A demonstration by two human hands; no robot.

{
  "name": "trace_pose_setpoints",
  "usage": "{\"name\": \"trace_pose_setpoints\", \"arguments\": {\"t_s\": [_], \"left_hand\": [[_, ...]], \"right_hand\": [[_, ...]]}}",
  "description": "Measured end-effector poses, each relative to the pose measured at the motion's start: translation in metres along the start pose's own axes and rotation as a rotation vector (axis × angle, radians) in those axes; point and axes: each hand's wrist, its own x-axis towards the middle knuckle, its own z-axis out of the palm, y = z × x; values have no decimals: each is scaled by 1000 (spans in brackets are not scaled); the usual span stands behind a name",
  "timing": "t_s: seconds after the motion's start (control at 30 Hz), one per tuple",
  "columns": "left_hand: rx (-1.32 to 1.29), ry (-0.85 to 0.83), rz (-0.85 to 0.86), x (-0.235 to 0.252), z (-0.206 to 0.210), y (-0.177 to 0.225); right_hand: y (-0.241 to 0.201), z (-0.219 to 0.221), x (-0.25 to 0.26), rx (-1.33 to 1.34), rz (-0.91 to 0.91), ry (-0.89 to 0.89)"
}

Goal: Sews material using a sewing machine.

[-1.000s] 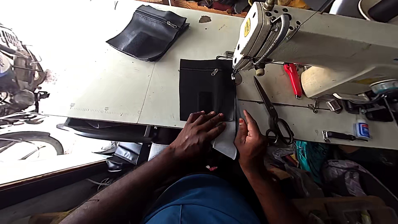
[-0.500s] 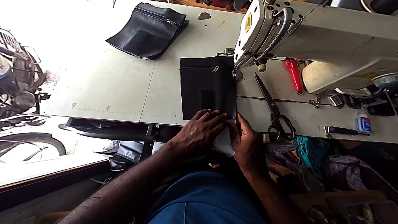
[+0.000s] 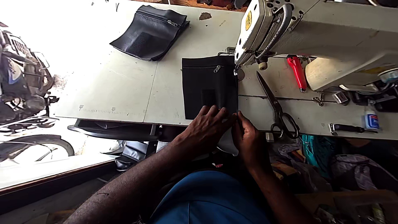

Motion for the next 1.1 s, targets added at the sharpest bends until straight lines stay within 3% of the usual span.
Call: {"name": "trace_pose_setpoints", "arguments": {"t_s": [0.17, 0.33, 0.47, 0.63, 0.73, 0.83, 0.93, 1.1], "left_hand": [[-12, -69, 18, 2, -9, -3], [-219, -215, 48, 5, -32, -19], [-414, -343, 58, 14, -44, -40], [-570, -380, 112, 27, -55, -60], [-523, -212, 8, 32, -52, -48], [-256, 31, -152, 43, -20, -22], [-82, 108, -180, 44, 8, -8], [-27, 154, -168, 40, 13, -8]], "right_hand": [[2, 1, 3, 47, 20, -7], [2, -2, 6, 46, 71, -75], [-4, -8, 11, -144, 6, -141], [-8, -12, 14, -363, -70, -237], [-7, -11, 11, -332, -116, -165], [-14, -13, 10, -341, -95, -169], [-19, -16, 12, -326, -44, -193], [-16, -18, 15, -243, 40, -200]]}}
